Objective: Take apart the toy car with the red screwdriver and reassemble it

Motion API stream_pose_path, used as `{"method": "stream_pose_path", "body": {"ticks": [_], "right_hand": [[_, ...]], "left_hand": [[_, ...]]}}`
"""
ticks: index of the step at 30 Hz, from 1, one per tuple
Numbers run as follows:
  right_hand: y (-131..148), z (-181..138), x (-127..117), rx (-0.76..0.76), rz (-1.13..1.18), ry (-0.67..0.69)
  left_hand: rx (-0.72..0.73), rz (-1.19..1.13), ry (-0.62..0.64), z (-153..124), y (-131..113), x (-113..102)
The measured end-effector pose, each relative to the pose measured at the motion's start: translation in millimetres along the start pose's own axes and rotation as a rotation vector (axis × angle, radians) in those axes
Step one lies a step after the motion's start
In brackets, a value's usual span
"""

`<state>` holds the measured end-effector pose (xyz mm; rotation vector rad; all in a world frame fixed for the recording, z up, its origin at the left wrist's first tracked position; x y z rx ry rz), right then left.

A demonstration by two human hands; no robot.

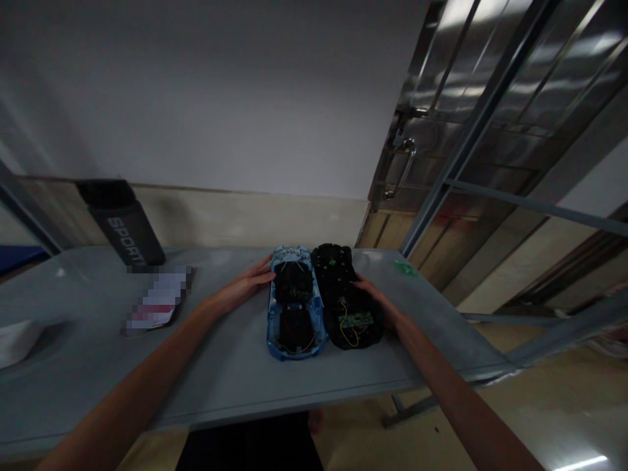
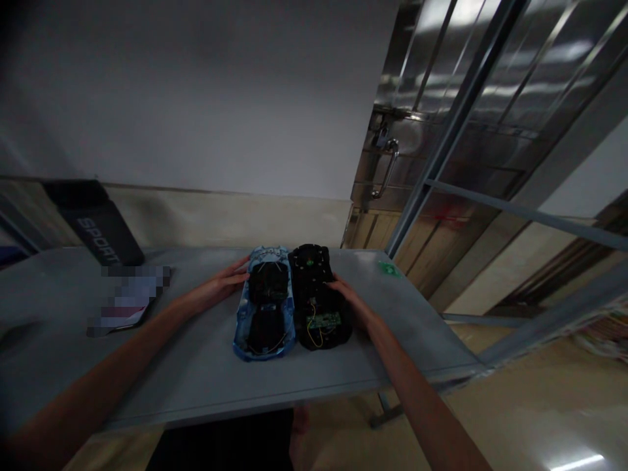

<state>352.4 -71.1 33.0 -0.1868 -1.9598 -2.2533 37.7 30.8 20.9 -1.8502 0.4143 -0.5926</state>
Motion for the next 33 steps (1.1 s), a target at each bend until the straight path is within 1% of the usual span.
{"method": "stream_pose_path", "body": {"ticks": [7,14,19,26,29,33], "right_hand": [[-1.9,-0.1,-3.5,0.005,-0.023,-0.009],[-2.5,0.6,-5.2,0.002,-0.018,-0.003],[-2.7,0.9,-5.6,0.008,-0.025,-0.018],[-2.2,0.6,-6.2,0.005,-0.034,-0.017],[-3.7,1.7,-7.0,0.004,-0.036,-0.003],[-6.5,2.0,-8.4,0.023,-0.019,0.008]], "left_hand": [[0.019,-0.049,-0.071,5.8,4.3,-3.2],[-0.012,-0.028,-0.115,8.5,3.8,-1.6],[-0.012,0.004,-0.116,7.5,3.5,-3.4],[0.014,-0.002,-0.107,14.9,7.0,-7.2],[0.024,0.003,-0.091,13.3,5.9,-6.5],[0.001,0.007,-0.115,10.1,5.0,-6.2]]}}
Point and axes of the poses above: each hand's wrist, its own z-axis towards the middle knuckle, its own x-axis out of the palm, y = z × x, the point moved 5 cm from there along z, towards the middle knuckle, and after that the axes turned 15 degrees about -x, right-handed, at the moved point
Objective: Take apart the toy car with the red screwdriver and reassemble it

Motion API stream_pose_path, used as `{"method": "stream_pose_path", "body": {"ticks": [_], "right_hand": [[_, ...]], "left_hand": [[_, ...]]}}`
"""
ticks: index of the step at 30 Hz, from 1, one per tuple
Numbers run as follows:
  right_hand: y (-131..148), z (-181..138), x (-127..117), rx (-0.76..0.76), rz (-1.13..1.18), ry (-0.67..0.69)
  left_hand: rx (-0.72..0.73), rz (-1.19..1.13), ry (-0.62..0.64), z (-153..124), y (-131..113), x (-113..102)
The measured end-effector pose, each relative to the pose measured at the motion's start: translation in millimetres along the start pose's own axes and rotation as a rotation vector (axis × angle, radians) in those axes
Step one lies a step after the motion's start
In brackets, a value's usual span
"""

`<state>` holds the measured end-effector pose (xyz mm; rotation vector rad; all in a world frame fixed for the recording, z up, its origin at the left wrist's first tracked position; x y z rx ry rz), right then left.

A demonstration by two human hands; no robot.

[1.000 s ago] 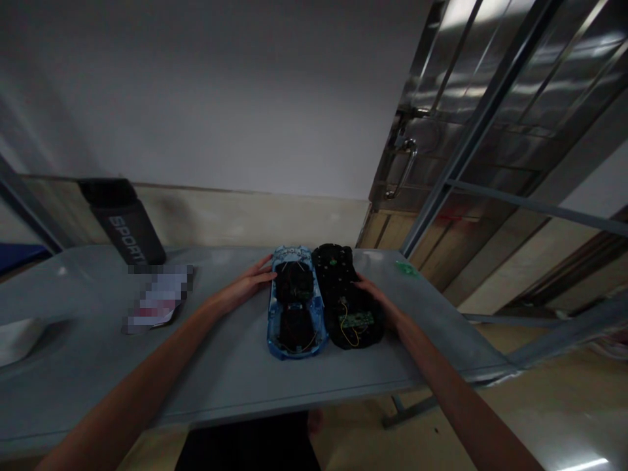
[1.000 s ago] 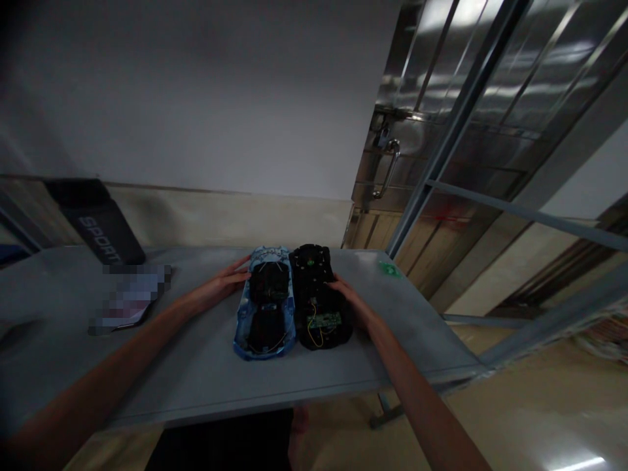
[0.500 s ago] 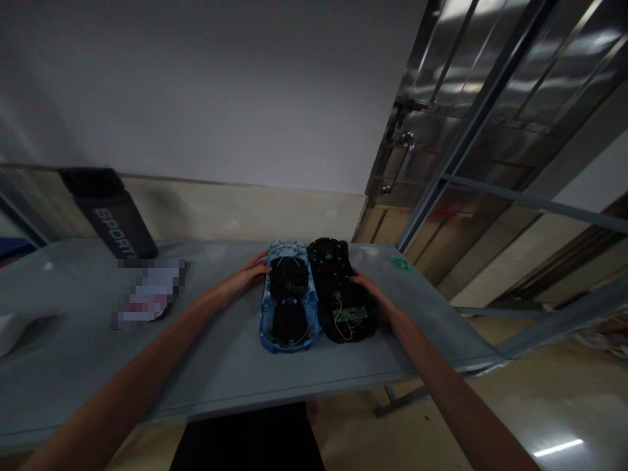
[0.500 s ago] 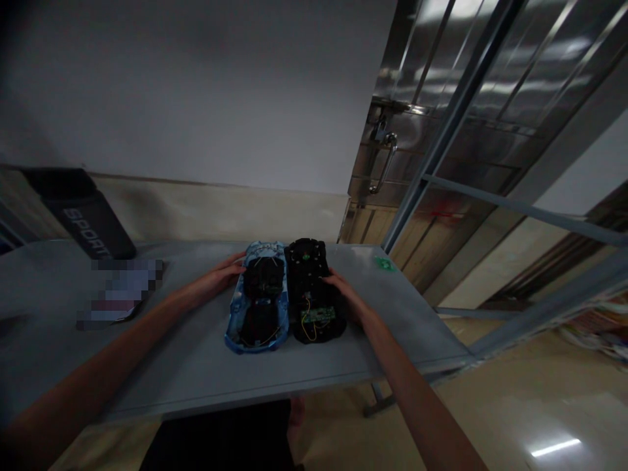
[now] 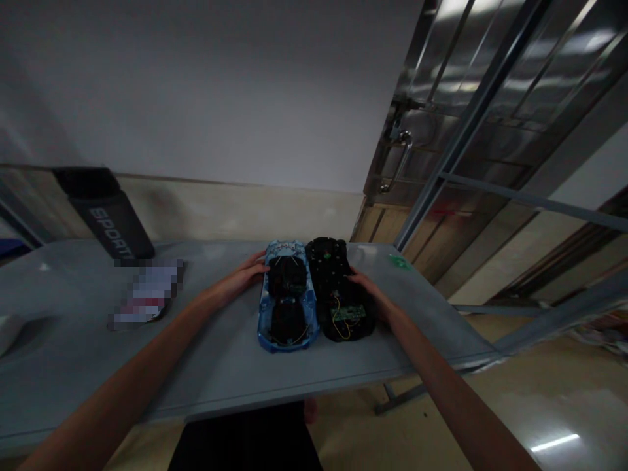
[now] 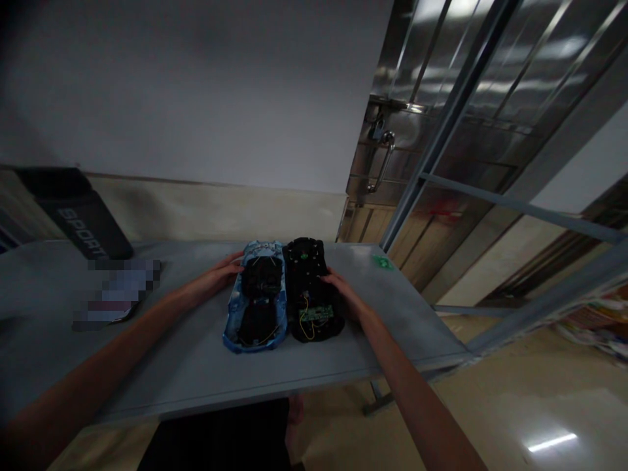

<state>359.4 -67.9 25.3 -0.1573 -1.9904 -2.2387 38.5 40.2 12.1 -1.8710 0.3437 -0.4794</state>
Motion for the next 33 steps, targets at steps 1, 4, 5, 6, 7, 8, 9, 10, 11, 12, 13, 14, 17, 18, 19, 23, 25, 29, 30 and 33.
{"method": "stream_pose_path", "body": {"ticks": [1,4,5,6,7,8,9,10,11,12,13,14,17,18,19,23,25,29,30,33], "right_hand": [[-0.2,-0.1,-0.3,0.002,0.001,0.001],[0.0,-0.7,-0.8,0.006,-0.001,-0.003],[0.2,-1.0,-0.7,0.008,-0.002,-0.004],[0.3,-1.3,-0.6,0.010,-0.002,-0.006],[0.5,-1.5,-0.4,0.009,-0.001,-0.008],[0.5,-1.5,-0.2,0.007,0.001,-0.008],[0.4,-1.5,-0.1,0.003,0.004,-0.009],[0.3,-1.3,-0.2,-0.002,0.007,-0.011],[0.0,-0.9,-0.4,-0.006,0.008,-0.012],[-0.6,-0.6,-0.7,-0.006,0.009,-0.009],[-1.3,-0.2,-0.9,-0.004,0.009,-0.005],[-2.1,0.3,-1.3,-0.003,0.008,-0.001],[-4.0,1.3,-2.4,0.003,0.008,0.004],[-4.3,1.5,-2.8,0.004,0.010,0.002],[-4.6,1.6,-3.2,0.006,0.012,0.000],[-5.0,1.2,-3.2,0.023,0.014,0.022],[-4.7,1.0,-2.9,0.021,0.012,0.033],[-3.5,1.0,-1.7,-0.006,0.017,0.038],[-3.1,1.1,-1.3,-0.015,0.019,0.038],[-2.0,1.3,-1.1,-0.031,0.013,0.030]], "left_hand": [[-0.009,0.000,-0.005,-0.4,0.1,0.0],[-0.014,-0.011,-0.003,-1.2,0.0,0.8],[-0.011,-0.017,-0.005,-1.5,-0.2,0.9],[-0.010,-0.021,-0.010,-2.0,-0.4,0.9],[-0.010,-0.023,-0.014,-2.4,-0.5,0.9],[-0.012,-0.022,-0.016,-2.8,-0.6,1.0],[-0.013,-0.019,-0.019,-3.2,-0.7,1.2],[-0.015,-0.015,-0.018,-3.4,-0.8,1.4],[-0.016,-0.010,-0.014,-3.4,-0.8,1.6],[-0.018,-0.006,-0.009,-3.2,-0.7,1.7],[-0.017,-0.004,-0.006,-2.8,-0.6,1.7],[-0.015,-0.004,-0.004,-2.3,-0.4,1.5],[-0.009,-0.003,0.002,-0.1,0.8,0.5],[-0.007,-0.005,0.001,0.7,1.3,0.0],[-0.006,-0.008,-0.001,1.5,1.9,-0.4],[0.006,-0.026,-0.014,4.3,3.6,-2.2],[0.012,-0.031,-0.029,5.1,4.0,-3.0],[0.015,-0.023,-0.019,3.6,2.4,-2.3],[0.011,-0.021,-0.011,2.7,1.7,-1.7],[-0.005,-0.041,-0.012,0.7,0.2,-0.8]]}}
Point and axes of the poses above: each hand's wrist, its own z-axis towards the middle knuckle, its own x-axis out of the palm, y = z × x, the point moved 5 cm from there along z, towards the middle knuckle, and after that the axes turned 15 degrees about -x, right-handed, at the moved point
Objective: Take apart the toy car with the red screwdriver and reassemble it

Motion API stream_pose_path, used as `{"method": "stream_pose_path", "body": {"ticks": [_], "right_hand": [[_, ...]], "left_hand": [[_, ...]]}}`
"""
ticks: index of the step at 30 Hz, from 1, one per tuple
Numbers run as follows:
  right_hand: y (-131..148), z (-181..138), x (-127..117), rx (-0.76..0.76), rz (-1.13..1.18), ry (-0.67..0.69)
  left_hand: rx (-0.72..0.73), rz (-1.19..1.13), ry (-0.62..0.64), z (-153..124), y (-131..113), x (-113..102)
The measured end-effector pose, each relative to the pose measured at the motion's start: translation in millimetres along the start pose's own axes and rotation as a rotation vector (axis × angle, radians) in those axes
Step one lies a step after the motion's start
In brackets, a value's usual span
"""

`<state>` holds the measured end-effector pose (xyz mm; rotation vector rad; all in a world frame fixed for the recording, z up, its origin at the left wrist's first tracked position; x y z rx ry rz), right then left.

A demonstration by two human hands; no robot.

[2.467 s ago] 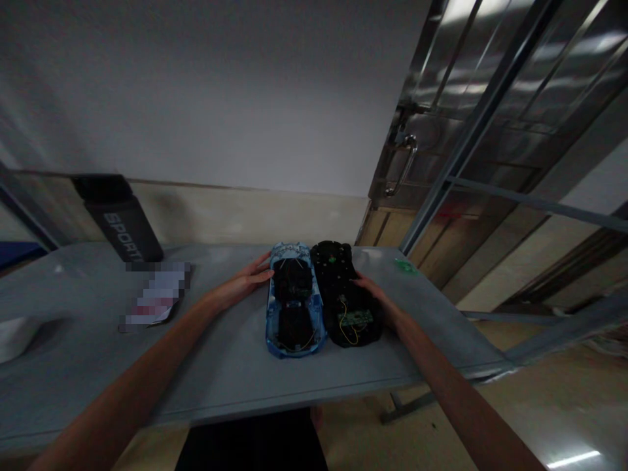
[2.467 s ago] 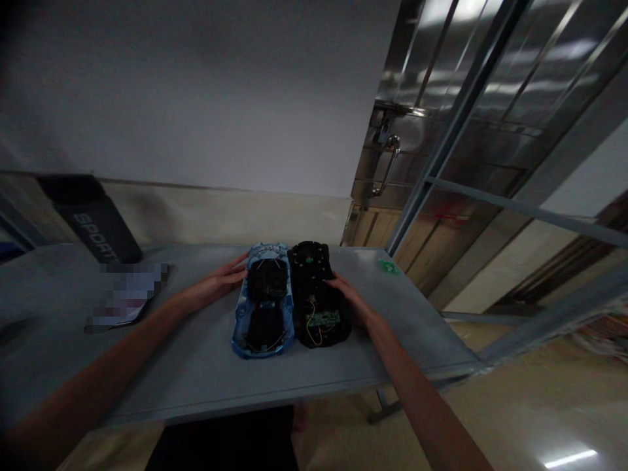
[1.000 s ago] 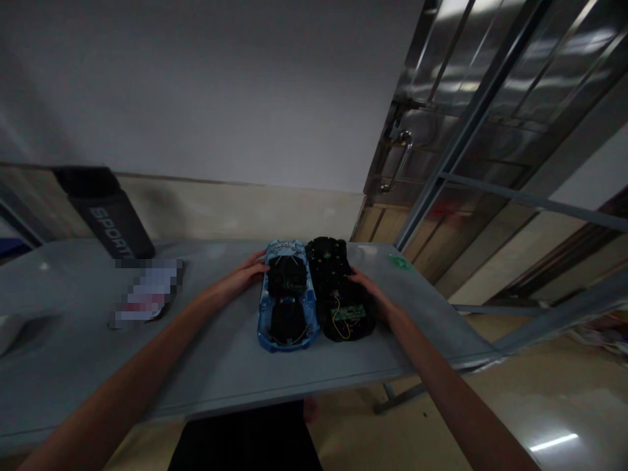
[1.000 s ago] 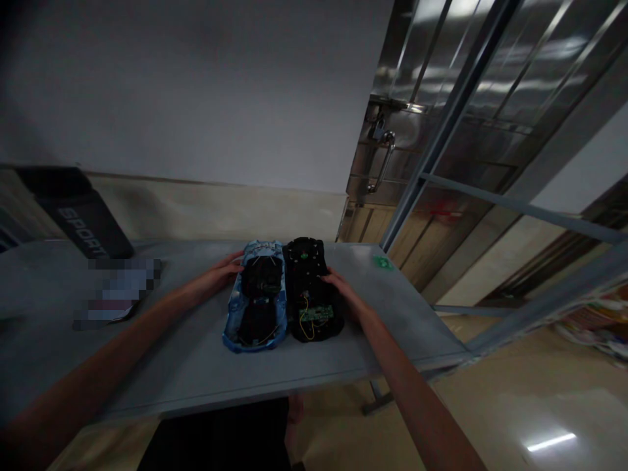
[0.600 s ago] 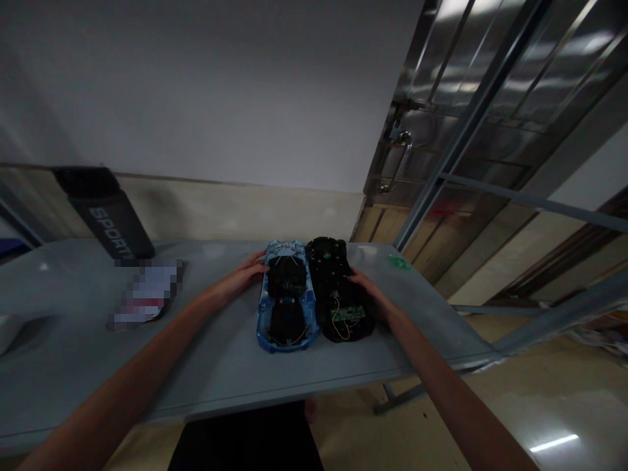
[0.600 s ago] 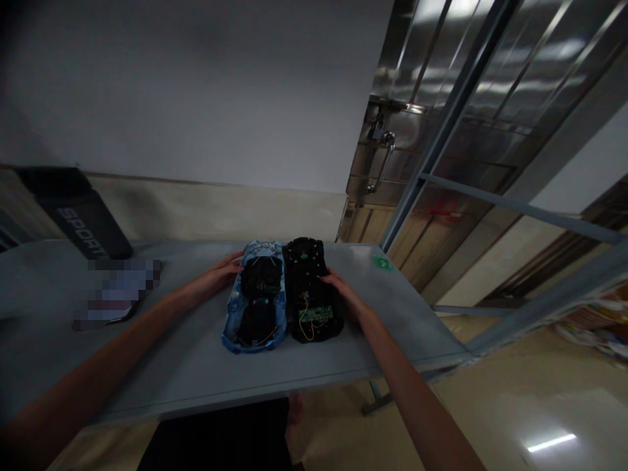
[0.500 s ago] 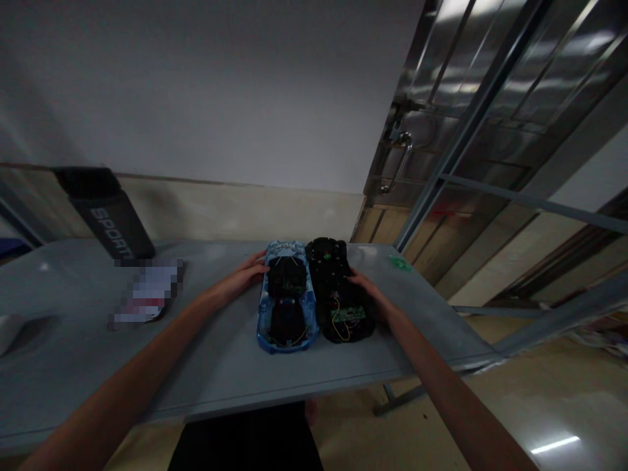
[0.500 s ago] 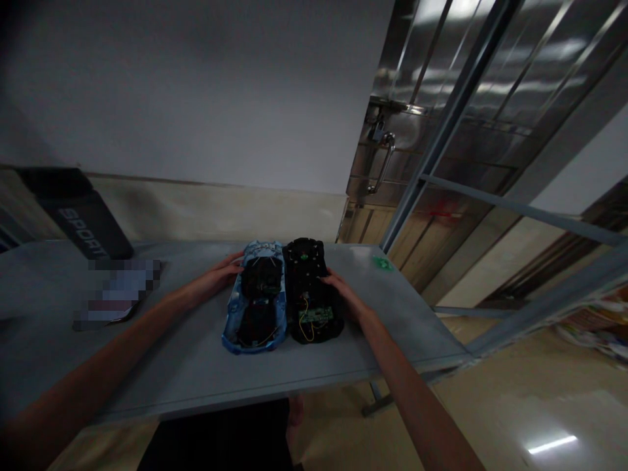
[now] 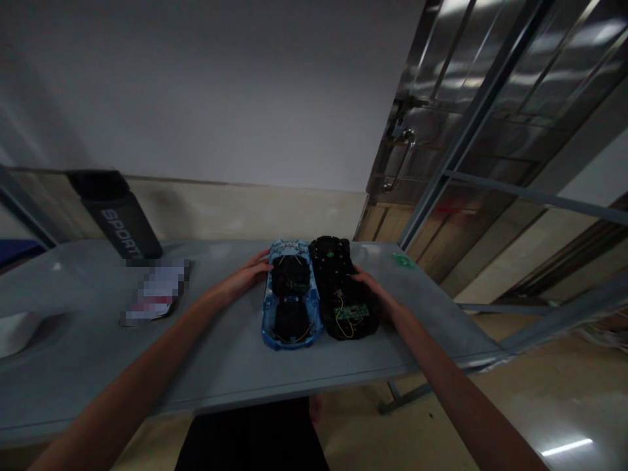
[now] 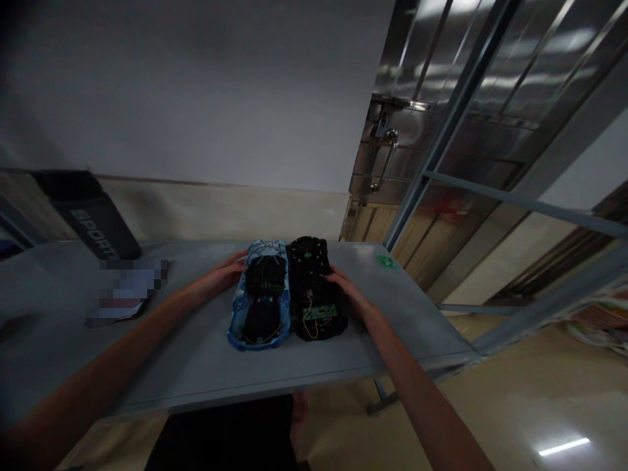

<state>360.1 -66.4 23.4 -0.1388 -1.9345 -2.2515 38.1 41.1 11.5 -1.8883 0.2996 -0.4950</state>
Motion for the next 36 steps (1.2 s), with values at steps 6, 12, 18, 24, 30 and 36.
{"method": "stream_pose_path", "body": {"ticks": [6,12,18,24,30,36], "right_hand": [[1.0,-0.4,1.4,0.004,0.023,0.006],[0.7,-2.5,0.7,0.016,0.034,-0.038],[-1.2,-1.6,-0.3,0.035,0.016,-0.029],[-0.7,-1.3,-0.7,0.016,0.026,-0.025],[1.5,-3.1,1.2,0.028,0.008,-0.019],[3.4,-3.7,2.5,0.015,0.010,-0.021]], "left_hand": [[-0.011,-0.037,-0.028,2.5,2.0,-0.9],[0.002,-0.018,-0.018,0.4,1.1,-2.7],[-0.012,-0.012,-0.028,0.4,0.7,-2.1],[-0.004,0.022,-0.023,2.3,2.4,-2.9],[-0.011,0.033,-0.020,0.8,1.6,-0.7],[-0.012,0.007,-0.017,-0.8,0.8,1.1]]}}
Point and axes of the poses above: each hand's wrist, its own z-axis towards the middle knuckle, its own x-axis out of the palm, y = z × x, the point moved 5 cm from there along z, towards the middle knuckle, and after that the axes turned 15 degrees about -x, right-handed, at the moved point
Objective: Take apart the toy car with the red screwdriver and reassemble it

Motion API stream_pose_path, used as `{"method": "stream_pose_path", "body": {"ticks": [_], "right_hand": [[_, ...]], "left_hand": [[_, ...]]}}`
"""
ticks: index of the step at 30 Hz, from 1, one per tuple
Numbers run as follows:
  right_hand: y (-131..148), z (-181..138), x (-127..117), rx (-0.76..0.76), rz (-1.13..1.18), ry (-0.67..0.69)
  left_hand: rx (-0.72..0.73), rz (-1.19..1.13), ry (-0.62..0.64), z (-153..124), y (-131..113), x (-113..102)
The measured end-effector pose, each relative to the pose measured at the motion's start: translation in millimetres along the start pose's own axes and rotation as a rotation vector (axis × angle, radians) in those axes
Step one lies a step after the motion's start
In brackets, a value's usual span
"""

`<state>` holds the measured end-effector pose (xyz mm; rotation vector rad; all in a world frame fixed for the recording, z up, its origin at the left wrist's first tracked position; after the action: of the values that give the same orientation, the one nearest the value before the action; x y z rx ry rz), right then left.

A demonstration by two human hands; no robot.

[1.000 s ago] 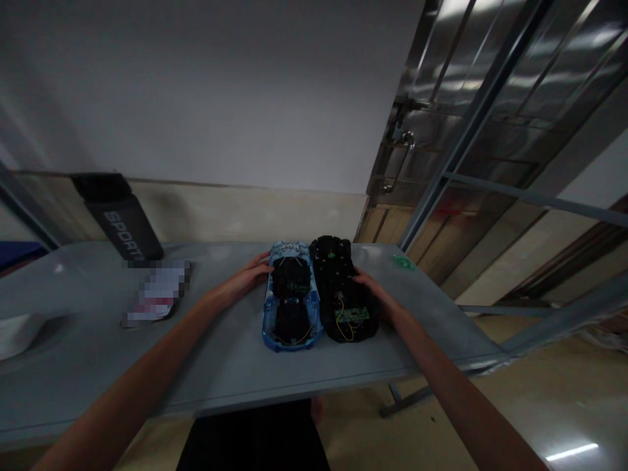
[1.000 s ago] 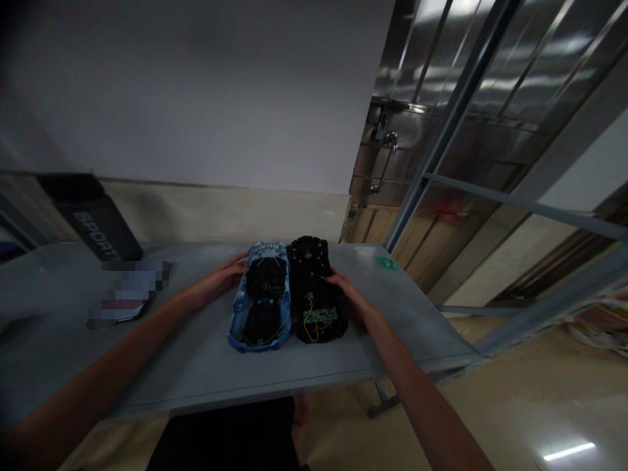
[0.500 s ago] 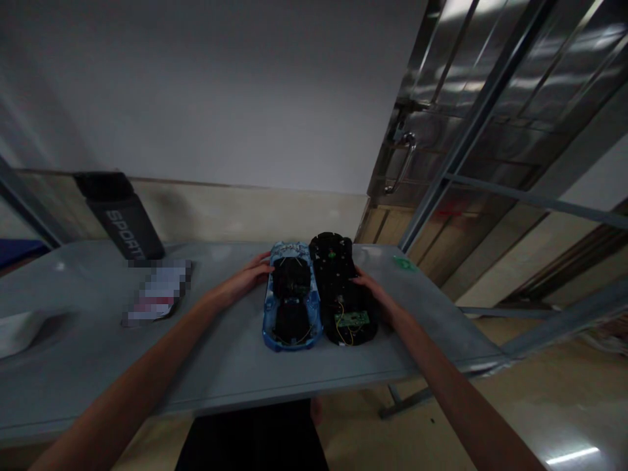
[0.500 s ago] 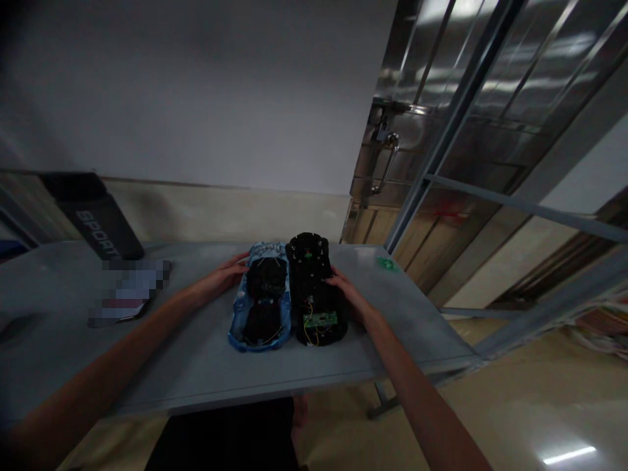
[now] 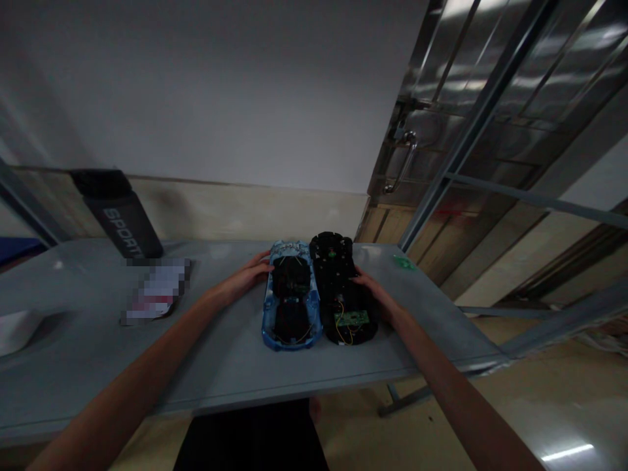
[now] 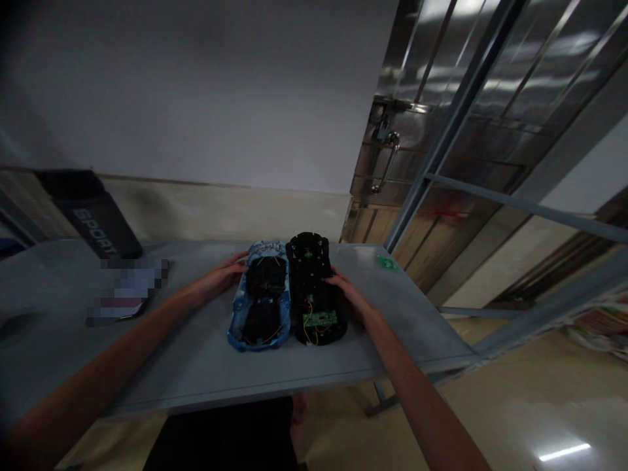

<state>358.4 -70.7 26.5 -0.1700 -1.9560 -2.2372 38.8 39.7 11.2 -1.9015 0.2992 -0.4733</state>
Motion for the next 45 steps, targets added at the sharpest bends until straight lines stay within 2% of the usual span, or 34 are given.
{"method": "stream_pose_path", "body": {"ticks": [10,26,45], "right_hand": [[3.9,-0.5,3.0,-0.002,-0.010,-0.032],[2.2,-1.0,2.1,0.002,0.010,0.019],[4.7,-1.7,3.6,0.008,-0.008,-0.022]], "left_hand": [[0.011,-0.031,-0.013,0.0,-1.5,1.1],[0.000,-0.038,-0.006,-1.8,-1.2,0.5],[-0.006,-0.040,-0.014,-4.2,-3.7,2.8]]}}
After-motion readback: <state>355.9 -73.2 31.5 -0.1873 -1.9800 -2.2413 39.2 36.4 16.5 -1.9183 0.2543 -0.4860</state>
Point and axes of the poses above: each hand's wrist, its own z-axis towards the middle knuckle, its own x-axis out of the palm, y = z × x, the point moved 5 cm from there along z, towards the middle knuckle, and after that the axes turned 15 degrees about -x, right-handed, at the moved point
